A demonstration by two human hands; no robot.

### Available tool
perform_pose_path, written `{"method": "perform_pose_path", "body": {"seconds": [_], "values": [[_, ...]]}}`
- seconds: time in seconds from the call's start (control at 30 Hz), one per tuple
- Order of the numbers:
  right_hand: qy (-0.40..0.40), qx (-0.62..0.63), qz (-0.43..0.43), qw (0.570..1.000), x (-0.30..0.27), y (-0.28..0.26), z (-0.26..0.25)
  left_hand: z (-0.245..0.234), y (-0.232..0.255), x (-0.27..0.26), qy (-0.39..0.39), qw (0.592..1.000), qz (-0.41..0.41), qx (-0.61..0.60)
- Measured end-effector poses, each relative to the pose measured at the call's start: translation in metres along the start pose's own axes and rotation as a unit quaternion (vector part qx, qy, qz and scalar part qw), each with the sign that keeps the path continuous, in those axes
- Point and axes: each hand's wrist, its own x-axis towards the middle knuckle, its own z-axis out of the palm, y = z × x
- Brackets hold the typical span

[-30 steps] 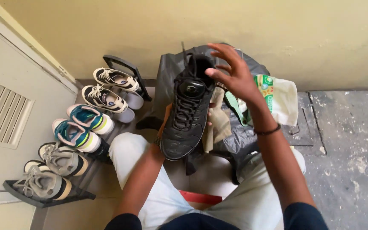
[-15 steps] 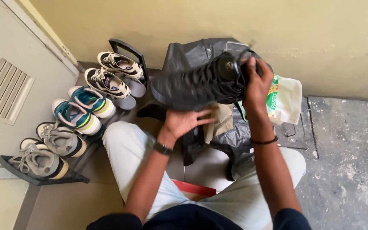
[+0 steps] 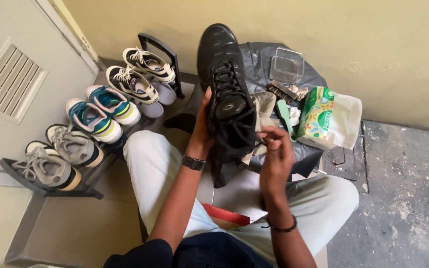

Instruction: The person wipes a black sneaker with a cloth, rotating it to clean the upper, sides, and heel. The shoe is held in one hand while the other hand rubs the surface with the cloth.

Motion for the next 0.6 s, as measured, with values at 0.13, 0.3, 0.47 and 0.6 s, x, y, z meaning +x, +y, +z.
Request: {"method": "perform_pose_path", "body": {"seconds": [0.13,0.3,0.47,0.6], "values": [[-0.102,-0.030,-0.087,0.991,0.016,-0.032,0.003,-0.009,-0.001,-0.018,-0.122,0.988,0.000,0.094],[-0.132,-0.264,-0.243,0.924,0.004,-0.065,0.017,-0.018,-0.014,-0.007,-0.002,0.995,-0.091,0.035],[-0.003,-0.289,-0.171,0.942,-0.017,-0.088,0.003,0.114,0.046,-0.085,0.005,0.984,-0.003,0.179],[-0.082,-0.024,0.064,0.994,-0.022,-0.109,0.002,0.117,0.062,-0.085,0.004,0.989,-0.009,0.148]]}}
